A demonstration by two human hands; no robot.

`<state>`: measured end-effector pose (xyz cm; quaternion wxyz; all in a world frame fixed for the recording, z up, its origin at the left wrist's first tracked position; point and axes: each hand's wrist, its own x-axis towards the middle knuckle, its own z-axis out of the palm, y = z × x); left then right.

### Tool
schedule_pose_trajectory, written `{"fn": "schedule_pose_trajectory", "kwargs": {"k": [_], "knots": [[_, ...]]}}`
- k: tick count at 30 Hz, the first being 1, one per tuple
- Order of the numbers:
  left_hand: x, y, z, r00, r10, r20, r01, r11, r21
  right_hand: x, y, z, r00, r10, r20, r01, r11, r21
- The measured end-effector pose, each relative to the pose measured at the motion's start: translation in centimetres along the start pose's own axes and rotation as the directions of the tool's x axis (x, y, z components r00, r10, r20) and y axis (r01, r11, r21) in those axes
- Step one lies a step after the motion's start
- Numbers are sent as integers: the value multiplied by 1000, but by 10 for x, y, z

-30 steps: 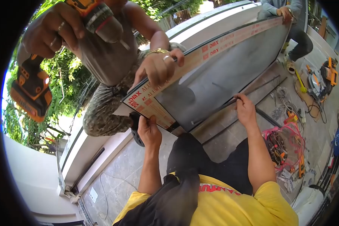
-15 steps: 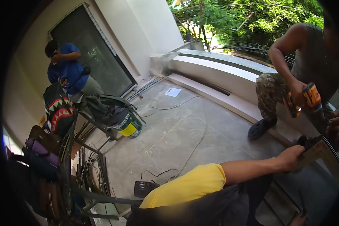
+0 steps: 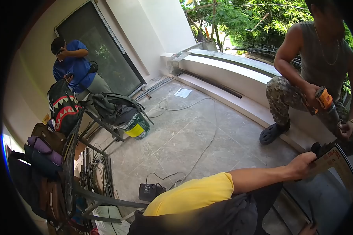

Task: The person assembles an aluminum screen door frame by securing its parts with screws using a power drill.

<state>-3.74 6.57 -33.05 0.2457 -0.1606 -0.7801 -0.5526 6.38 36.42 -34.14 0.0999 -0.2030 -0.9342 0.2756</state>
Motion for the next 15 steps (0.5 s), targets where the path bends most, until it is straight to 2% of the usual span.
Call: {"fn": "schedule_pose_trajectory", "kwargs": {"k": [4, 6, 7, 9, 10, 12, 14, 15], "knots": [[-1, 1, 4, 1000, -6, -25, 6, 1000, -12, 3, 17, 3, 998, -67, -21, 66, 998, -19], [1, 0, 4, 1000, -3, -13, 3, 1000, 2, 18, 37, 13, 999, 47, 17, -46, 999, -20], [2, 0, 5, 1000, -1, -17, 1, 1000, 0, 17, 34, 11, 999, 44, 14, -43, 999, -23], [5, -1, 4, 999, 27, -19, -27, 999, -27, 14, 25, 5, 995, -96, -33, 95, 995, -31], [5, 1, 2, 999, 28, -17, -29, 999, -35, 16, 23, 7, 995, -93, -39, 91, 995, -36], [5, 6, -3, 1000, 3, -21, -4, 999, -39, 28, 24, 25, 999, -50, -7, 49, 996, -80], [3, 8, -7, 1000, 9, -22, -10, 999, -36, 36, 53, 36, 996, 77, -34, -81, 986, -147], [-1, 2, -6, 999, -46, 19, 46, 999, -4, 42, 86, 42, 992, -120, 41, 116, 990, 79]]}}
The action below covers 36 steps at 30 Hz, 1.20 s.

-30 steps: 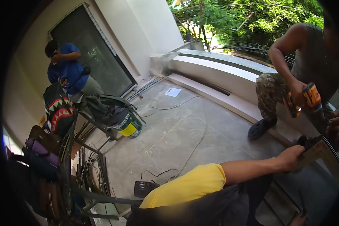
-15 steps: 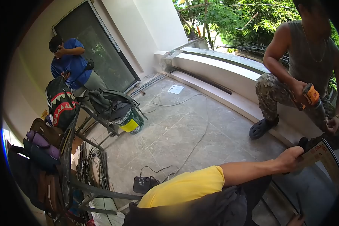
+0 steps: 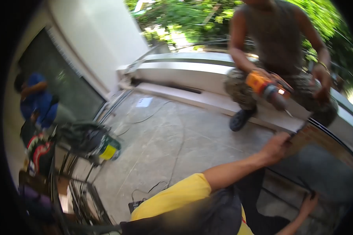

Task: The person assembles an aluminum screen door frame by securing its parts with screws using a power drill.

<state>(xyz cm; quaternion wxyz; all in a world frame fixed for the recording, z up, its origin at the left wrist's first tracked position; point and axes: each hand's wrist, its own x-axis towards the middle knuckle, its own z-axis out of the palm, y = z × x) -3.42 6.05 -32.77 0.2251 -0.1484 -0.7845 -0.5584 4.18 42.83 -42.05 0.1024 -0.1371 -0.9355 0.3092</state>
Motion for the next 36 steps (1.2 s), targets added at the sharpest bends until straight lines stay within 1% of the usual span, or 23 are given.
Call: {"fn": "schedule_pose_trajectory", "kwargs": {"k": [1, 2, 3, 4, 5, 6, 7, 8, 9, 10, 11, 12, 13, 15, 18, 23, 26, 28, 29, 30, 32, 33, 36], "knots": [[-3, -1, -1, 1000, -8, -5, 8, 999, 52, -12, -8, 8, 991, 21, -131, -13, 998, 61], [-3, 4, -4, 1000, 13, -15, -12, 999, 52, -20, -13, 3, 995, 5, -98, 6, 994, 106], [-3, 4, -5, 1000, -1, -8, 1, 998, 69, -24, -17, 5, 990, 45, -137, -21, 985, 169], [-6, -7, -4, 999, -47, -4, 47, 995, 93, -30, -32, -2, 983, 20, -181, -5, 997, 82], [-3, 0, -7, 997, -75, 28, 73, 995, 73, -38, -57, -12, 968, 79, -238, -61, 995, 84], [-4, -5, -4, 996, -89, 19, 89, 995, -43, -43, -70, -19, 957, 185, -225, -160, 979, 128], [-4, -4, -8, 994, -97, 49, 98, 995, -3, -44, -63, -14, 946, 155, -285, -111, 980, 163], [-3, -21, -8, 998, -46, 35, 49, 995, -91, -46, -80, -30, 931, 347, -110, -324, 928, 182], [-1, -27, -11, 998, -31, 61, 32, 999, -19, -49, -69, -21, 941, 281, -189, -238, 946, 221], [1, -17, -6, 998, -9, 55, 15, 994, -109, -49, -62, -17, 941, 234, -244, -190, 963, 191], [2, -24, -13, 994, -49, 99, 46, 998, 33, -52, -68, -21, 933, 262, -246, -221, 958, 182], [4, -28, -12, 993, -32, 114, 32, 999, 2, -53, -72, -26, 933, 277, -231, -241, 955, 174], [4, -31, -11, 991, -65, 118, 74, 995, -72, -55, -69, -28, 914, 301, -273, -262, 950, 171], [3, -23, -5, 993, -50, 111, 62, 993, -105, -56, -65, -27, 933, 233, -274, -180, 962, 205], [2, -23, -5, 996, -45, 81, 53, 993, -106, -56, -61, -28, 926, 249, -284, -190, 957, 219], [1, -22, -2, 997, 45, 56, -40, 994, -98, -53, -57, -32, 921, 276, -275, -230, 955, 187], [-1, -23, 0, 1000, -17, 19, 18, 999, -30, -48, -49, -25, 914, 246, -323, -212, 968, 135], [-1, -35, -4, 995, 91, 38, -94, 992, 89, -47, -57, -30, 916, 304, -262, -260, 947, 187], [-3, -37, -2, 999, 52, 7, -52, 990, 134, -43, -47, -20, 910, 260, -321, -249, 965, 75], [-3, -36, 0, 1000, 24, -4, -24, 999, -33, -42, -42, -20, 916, 209, -341, -203, 978, 55], [0, -27, 2, 1000, 27, 6, -27, 997, -65, -40, -41, -21, 923, 211, -322, -191, 977, 93], [-1, -23, 3, 1000, 5, -29, -6, 999, -37, -37, -39, -19, 941, 181, -285, -162, 983, 90], [1, -18, 9, 999, -1, -42, -1, 999, -46, -35, -38, -20, 930, 204, -305, -176, 978, 115]]}}
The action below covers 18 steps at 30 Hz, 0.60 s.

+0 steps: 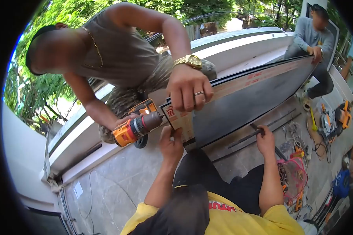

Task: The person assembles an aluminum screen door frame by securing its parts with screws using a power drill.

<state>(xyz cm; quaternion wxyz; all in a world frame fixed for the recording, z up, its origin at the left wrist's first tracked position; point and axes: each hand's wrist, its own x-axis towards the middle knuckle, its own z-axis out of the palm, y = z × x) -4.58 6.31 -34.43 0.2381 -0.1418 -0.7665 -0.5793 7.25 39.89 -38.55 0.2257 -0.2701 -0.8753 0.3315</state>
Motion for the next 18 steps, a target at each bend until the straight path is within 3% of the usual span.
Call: {"fn": "schedule_pose_trajectory", "kwargs": {"k": [2, 8, 18], "knots": [[-2, -9, 2, 1000, 8, 8, -8, 1000, 3, -1, -5, -3, 999, 49, 19, -49, 999, -24], [-4, -11, 4, 999, -18, -28, 18, 1000, 1, -1, -1, -2, 999, -29, -13, 29, 999, -24], [-6, -9, 2, 1000, -28, -4, 29, 1000, 13, -3, -6, -5, 1000, 3, 5, -3, 999, -43]]}}
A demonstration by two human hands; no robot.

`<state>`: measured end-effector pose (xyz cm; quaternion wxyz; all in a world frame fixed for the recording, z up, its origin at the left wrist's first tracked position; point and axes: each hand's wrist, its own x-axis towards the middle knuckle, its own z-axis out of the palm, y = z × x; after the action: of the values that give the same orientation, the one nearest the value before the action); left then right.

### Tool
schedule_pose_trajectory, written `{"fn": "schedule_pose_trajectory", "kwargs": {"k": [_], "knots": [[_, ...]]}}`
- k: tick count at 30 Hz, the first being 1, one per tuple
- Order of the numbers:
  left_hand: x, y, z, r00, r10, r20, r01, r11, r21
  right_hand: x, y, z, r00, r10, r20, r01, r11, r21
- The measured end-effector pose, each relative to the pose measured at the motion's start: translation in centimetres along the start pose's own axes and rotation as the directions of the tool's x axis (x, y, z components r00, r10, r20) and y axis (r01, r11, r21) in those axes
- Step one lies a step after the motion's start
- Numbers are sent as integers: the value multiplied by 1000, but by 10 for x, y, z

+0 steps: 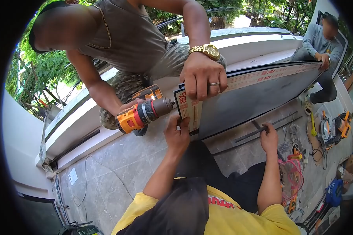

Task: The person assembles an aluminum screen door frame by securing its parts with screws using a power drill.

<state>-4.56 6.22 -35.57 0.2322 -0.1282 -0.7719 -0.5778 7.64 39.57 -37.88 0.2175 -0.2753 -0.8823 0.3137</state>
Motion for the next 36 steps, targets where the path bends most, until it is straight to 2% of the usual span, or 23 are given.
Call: {"fn": "schedule_pose_trajectory", "kwargs": {"k": [8, 14, 24, 26, 27, 28, 29, 30, 33, 35, 36], "knots": [[0, 4, 2, 999, -24, -24, 23, 998, -51, 0, -3, -2, 1000, 28, 3, -28, 1000, 5], [0, 5, 3, 999, -13, -35, 11, 997, -70, 0, -1, 0, 1000, -8, -11, 8, 1000, -5], [-2, 6, -2, 1000, 5, -25, -5, 1000, -24, 1, 10, 8, 999, 30, 34, -30, 1000, 8], [-2, 3, -2, 995, 84, -57, -83, 996, 27, 3, 30, 16, 986, -161, -49, 160, 987, -22], [-3, -6, -1, 996, 83, -41, -82, 996, 29, 0, 15, 10, 994, -105, 2, 105, 994, 13], [-2, -3, -1, 996, 89, -28, -87, 995, 51, -3, 0, 2, 999, -4, 41, 7, 998, -58], [1, 5, 3, 997, 63, -43, -68, 991, -114, -4, -4, 3, 1000, -10, 9, 11, 998, -62], [0, -3, 4, 996, 78, -52, -83, 993, -89, -2, 10, 16, 999, -37, -32, 37, 999, -9], [2, 5, 3, 995, 100, -17, -101, 992, -81, -5, 0, 6, 998, 26, -54, -27, 999, -18], [1, 8, -2, 1000, 6, 19, -5, 999, -36, -6, -7, 5, 999, 51, -18, -51, 999, 9], [1, 7, -2, 1000, 9, 14, -8, 1000, -29, -6, -9, 6, 999, 46, -14, -46, 999, 16]]}}
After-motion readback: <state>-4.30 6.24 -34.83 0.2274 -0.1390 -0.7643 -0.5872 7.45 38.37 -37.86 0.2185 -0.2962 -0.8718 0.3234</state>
